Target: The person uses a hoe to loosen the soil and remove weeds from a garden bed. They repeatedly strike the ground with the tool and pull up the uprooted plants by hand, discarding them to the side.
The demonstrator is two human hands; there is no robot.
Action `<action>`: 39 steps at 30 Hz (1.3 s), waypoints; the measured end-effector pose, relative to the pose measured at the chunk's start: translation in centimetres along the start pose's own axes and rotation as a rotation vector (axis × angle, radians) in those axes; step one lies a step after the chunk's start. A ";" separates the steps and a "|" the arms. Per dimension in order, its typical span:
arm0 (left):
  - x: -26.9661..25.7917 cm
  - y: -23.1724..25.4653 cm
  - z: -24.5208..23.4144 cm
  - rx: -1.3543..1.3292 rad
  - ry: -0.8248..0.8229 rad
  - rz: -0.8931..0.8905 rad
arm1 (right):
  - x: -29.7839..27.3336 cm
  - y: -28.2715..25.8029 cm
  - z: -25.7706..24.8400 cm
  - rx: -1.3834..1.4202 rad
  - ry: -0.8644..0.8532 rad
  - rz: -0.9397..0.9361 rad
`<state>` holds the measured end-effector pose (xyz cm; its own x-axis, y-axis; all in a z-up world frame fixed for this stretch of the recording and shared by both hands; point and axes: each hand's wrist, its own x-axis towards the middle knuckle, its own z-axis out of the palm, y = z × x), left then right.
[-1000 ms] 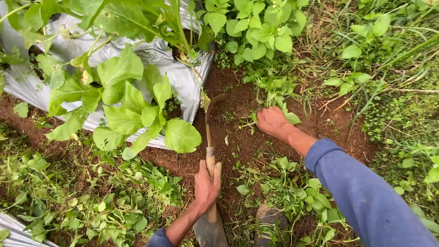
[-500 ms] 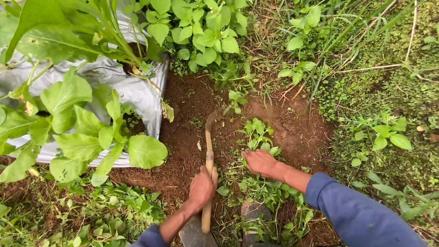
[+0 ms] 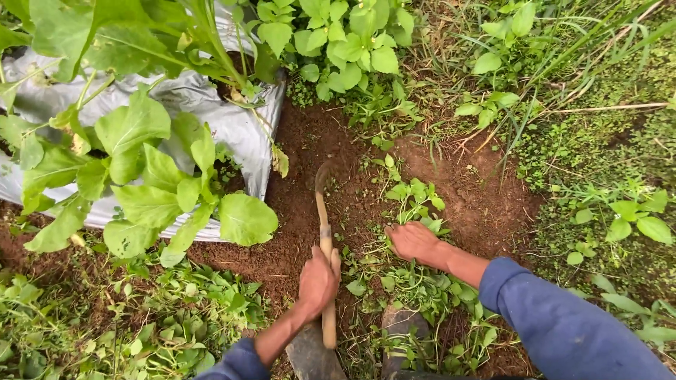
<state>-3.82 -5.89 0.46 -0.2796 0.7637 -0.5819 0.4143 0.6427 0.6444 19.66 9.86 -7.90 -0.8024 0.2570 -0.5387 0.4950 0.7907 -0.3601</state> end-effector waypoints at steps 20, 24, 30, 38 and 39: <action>-3.4 -0.6 2.6 0.035 -0.213 -0.062 | -0.4 0.3 0.4 0.055 -0.025 -0.005; -2.2 3.0 -0.8 0.071 -0.139 -0.081 | -0.4 -0.5 -1.2 0.334 -0.029 0.157; 2.9 -0.1 -1.9 0.041 0.061 -0.096 | -0.3 0.1 0.9 0.067 0.002 -0.032; -3.3 -2.6 -2.2 0.046 -0.181 -0.081 | -0.2 -2.4 -4.3 0.216 -0.146 0.243; -2.9 -2.5 -2.9 0.046 -0.182 -0.086 | -0.2 -2.2 -3.7 0.218 -0.150 0.241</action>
<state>-6.53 -9.54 2.00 -0.1563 0.6799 -0.7164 0.4359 0.6984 0.5677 17.46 10.11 -4.13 -0.6042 0.3247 -0.7277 0.7366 0.5758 -0.3547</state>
